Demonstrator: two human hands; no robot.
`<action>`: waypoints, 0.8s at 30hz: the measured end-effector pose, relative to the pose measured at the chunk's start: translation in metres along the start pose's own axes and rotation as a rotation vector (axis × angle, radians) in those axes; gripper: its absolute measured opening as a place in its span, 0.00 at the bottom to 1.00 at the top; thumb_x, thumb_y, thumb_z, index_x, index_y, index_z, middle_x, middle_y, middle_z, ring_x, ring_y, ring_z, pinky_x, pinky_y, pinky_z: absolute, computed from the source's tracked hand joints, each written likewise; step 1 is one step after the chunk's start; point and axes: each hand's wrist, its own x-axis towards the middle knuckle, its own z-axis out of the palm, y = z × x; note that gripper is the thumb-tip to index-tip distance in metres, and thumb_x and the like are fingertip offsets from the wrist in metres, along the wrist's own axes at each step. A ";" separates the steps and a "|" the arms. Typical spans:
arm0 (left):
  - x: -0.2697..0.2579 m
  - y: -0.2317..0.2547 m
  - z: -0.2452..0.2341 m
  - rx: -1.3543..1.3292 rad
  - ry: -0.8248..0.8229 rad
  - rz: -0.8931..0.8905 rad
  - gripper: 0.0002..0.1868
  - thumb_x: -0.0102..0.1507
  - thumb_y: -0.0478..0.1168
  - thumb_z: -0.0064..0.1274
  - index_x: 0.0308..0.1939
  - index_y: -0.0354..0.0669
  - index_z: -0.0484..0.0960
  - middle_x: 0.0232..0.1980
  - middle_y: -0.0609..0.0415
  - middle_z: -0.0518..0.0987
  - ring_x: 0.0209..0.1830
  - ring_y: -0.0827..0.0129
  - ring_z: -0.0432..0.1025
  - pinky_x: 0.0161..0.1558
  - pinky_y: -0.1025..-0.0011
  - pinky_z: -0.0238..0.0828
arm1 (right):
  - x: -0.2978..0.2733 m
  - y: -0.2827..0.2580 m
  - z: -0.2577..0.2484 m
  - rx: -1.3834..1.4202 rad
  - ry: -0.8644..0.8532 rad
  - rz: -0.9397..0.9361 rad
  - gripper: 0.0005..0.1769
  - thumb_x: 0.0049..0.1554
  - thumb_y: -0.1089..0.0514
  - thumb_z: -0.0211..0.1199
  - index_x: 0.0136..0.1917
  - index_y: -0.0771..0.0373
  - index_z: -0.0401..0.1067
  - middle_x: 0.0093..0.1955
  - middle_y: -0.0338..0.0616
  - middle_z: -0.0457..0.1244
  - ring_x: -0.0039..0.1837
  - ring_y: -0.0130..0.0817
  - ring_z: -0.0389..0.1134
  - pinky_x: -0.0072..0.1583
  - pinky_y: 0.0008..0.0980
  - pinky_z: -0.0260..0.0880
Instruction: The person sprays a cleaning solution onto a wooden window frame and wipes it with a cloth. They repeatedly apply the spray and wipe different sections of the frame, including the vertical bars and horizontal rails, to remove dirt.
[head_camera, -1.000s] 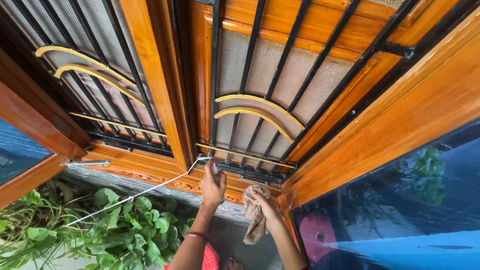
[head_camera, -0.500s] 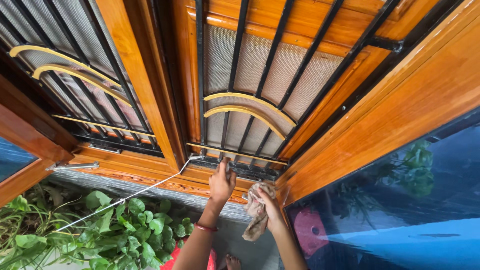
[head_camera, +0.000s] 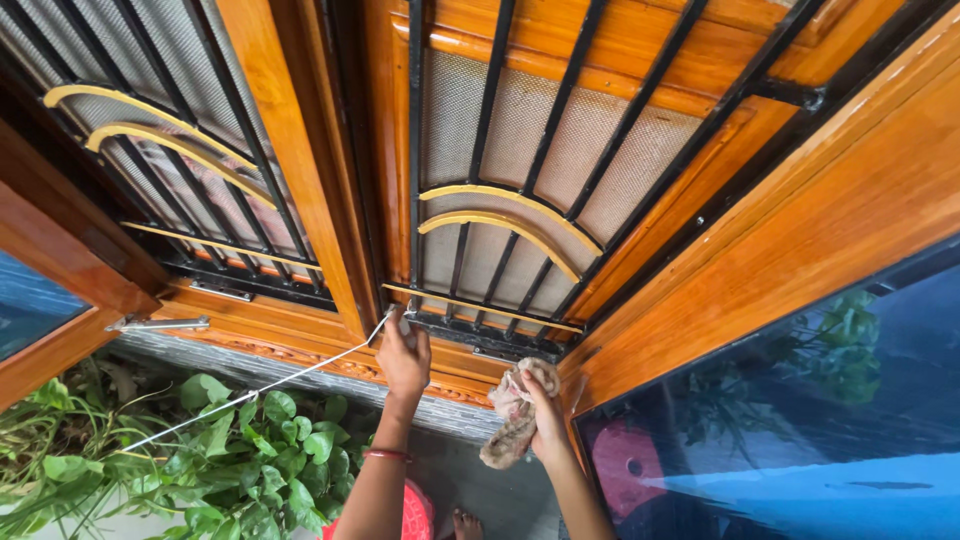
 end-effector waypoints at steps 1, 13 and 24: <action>0.001 0.002 -0.003 -0.005 -0.002 0.002 0.25 0.64 0.37 0.56 0.65 0.45 0.71 0.45 0.36 0.81 0.42 0.41 0.78 0.43 0.53 0.76 | 0.002 0.003 0.000 0.001 0.013 -0.001 0.20 0.55 0.52 0.69 0.58 0.60 0.73 0.51 0.42 0.70 0.53 0.34 0.72 0.53 0.35 0.74; 0.012 -0.015 -0.028 0.039 0.045 0.061 0.26 0.63 0.36 0.54 0.65 0.44 0.69 0.53 0.38 0.82 0.43 0.41 0.79 0.43 0.53 0.76 | 0.024 0.004 0.013 -0.114 -0.068 -0.397 0.31 0.61 0.49 0.61 0.72 0.64 0.59 0.66 0.43 0.62 0.67 0.32 0.63 0.68 0.34 0.63; 0.073 0.031 -0.084 -0.231 0.207 0.285 0.32 0.64 0.29 0.52 0.71 0.28 0.60 0.62 0.35 0.77 0.62 0.46 0.75 0.63 0.57 0.71 | 0.008 -0.034 0.130 -1.239 -0.296 -1.671 0.19 0.62 0.52 0.56 0.30 0.57 0.66 0.41 0.43 0.56 0.48 0.45 0.63 0.65 0.48 0.57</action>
